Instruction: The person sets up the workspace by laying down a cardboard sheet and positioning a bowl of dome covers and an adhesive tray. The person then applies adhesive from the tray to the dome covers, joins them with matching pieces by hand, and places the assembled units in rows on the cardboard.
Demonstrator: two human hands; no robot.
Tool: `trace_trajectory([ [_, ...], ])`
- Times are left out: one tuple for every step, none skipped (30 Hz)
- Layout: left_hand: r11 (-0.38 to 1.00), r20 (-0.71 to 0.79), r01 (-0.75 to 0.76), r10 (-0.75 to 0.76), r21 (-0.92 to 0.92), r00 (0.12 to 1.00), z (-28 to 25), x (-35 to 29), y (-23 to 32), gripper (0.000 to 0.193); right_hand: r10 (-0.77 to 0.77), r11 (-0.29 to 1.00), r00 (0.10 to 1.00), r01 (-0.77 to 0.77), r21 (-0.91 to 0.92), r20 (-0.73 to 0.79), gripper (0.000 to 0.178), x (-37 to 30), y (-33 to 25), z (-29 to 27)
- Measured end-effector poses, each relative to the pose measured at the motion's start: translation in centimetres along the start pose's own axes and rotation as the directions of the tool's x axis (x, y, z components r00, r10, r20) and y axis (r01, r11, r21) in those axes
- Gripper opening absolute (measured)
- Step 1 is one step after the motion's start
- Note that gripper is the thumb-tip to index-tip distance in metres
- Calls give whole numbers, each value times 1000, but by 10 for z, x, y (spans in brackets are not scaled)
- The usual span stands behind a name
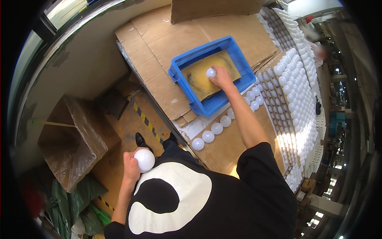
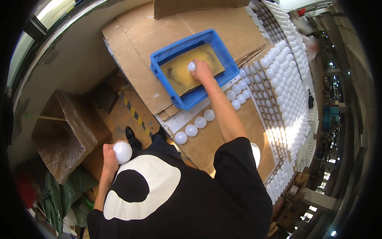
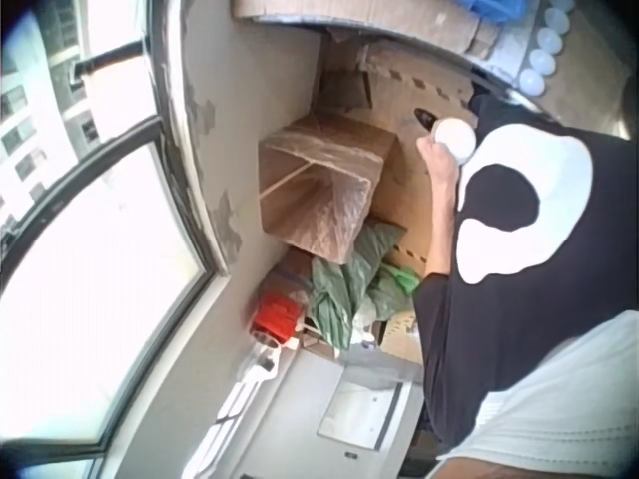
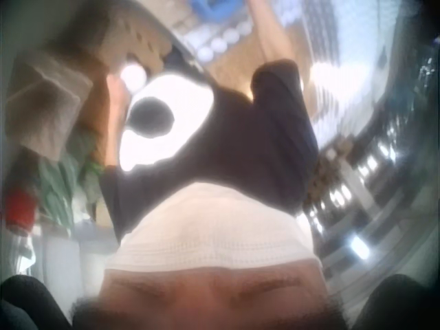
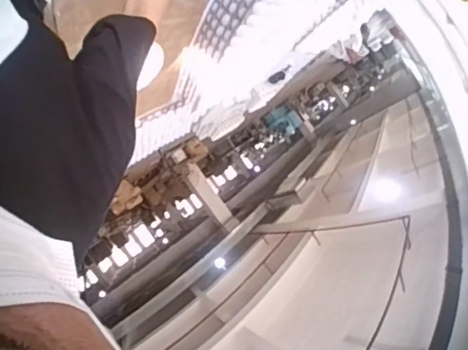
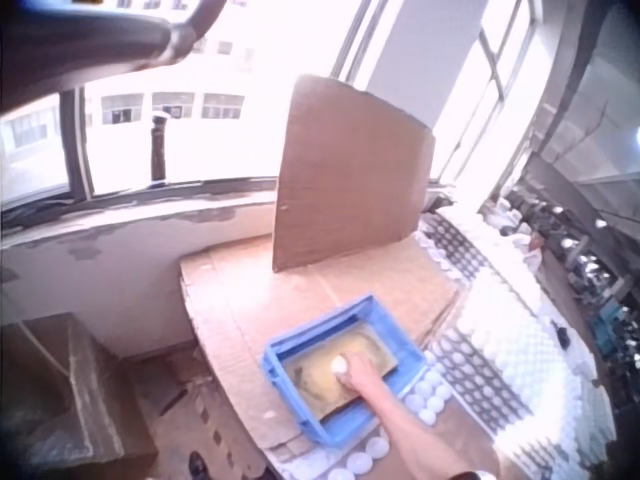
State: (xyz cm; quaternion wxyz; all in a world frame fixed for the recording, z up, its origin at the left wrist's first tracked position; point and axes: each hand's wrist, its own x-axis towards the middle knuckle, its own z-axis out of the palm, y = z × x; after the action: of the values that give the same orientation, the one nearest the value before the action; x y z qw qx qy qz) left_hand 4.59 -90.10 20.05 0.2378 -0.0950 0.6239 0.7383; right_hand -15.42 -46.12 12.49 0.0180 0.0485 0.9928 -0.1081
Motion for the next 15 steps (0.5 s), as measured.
trace_trajectory([
  [1000,-1,1,-1,3,1000,0,0,0,40,15,999,1000,-15,-37,-10,51,-1,-1,3],
  [1000,9,-2,2,-11,1000,0,0,-1,40,30,997,999,-32,-74,-21,50,-3,-4,4],
  [1000,19,-5,6,-25,1000,0,0,-1,40,34,997,999,-35,-70,-21,50,-3,-7,4],
  [1000,22,-4,4,-19,1000,0,1,-1,40,50,997,999,-50,-66,-1,49,-2,-9,3],
  [1000,41,-15,15,9,999,0,3,-1,40,68,996,998,-67,-64,18,48,-2,-11,2],
  [999,62,-27,25,39,998,0,4,-2,40,75,995,997,-74,-60,15,48,-2,-12,1],
  [999,69,-27,23,45,997,1,5,-3,40,73,996,997,-72,-61,19,48,-3,-14,0],
  [999,68,-33,31,31,997,2,6,-4,39,71,996,997,-69,-61,23,48,-3,-13,-2],
  [999,68,-39,38,17,997,3,8,-5,39,80,995,997,-79,-57,19,48,-3,-11,-5],
  [999,77,-39,37,24,996,2,10,-7,39,78,997,997,-78,-25,26,50,-2,-8,-9],
  [999,128,-39,33,38,991,1,12,-8,46,76,997,997,-76,7,33,52,-2,-4,-12],
  [998,180,-38,28,53,983,0,14,-8,60,87,996,996,-87,10,30,52,-2,1,-15],
  [997,190,-37,25,60,981,1,16,-8,60,126,983,992,-125,133,2,53,-4,7,-19],
  [997,193,-21,6,76,981,4,18,-8,60,168,954,986,-157,254,-21,55,-8,14,-23],
  [996,197,-8,-9,88,980,6,20,-6,60,180,953,983,-167,254,-26,55,-14,17,-35],
])
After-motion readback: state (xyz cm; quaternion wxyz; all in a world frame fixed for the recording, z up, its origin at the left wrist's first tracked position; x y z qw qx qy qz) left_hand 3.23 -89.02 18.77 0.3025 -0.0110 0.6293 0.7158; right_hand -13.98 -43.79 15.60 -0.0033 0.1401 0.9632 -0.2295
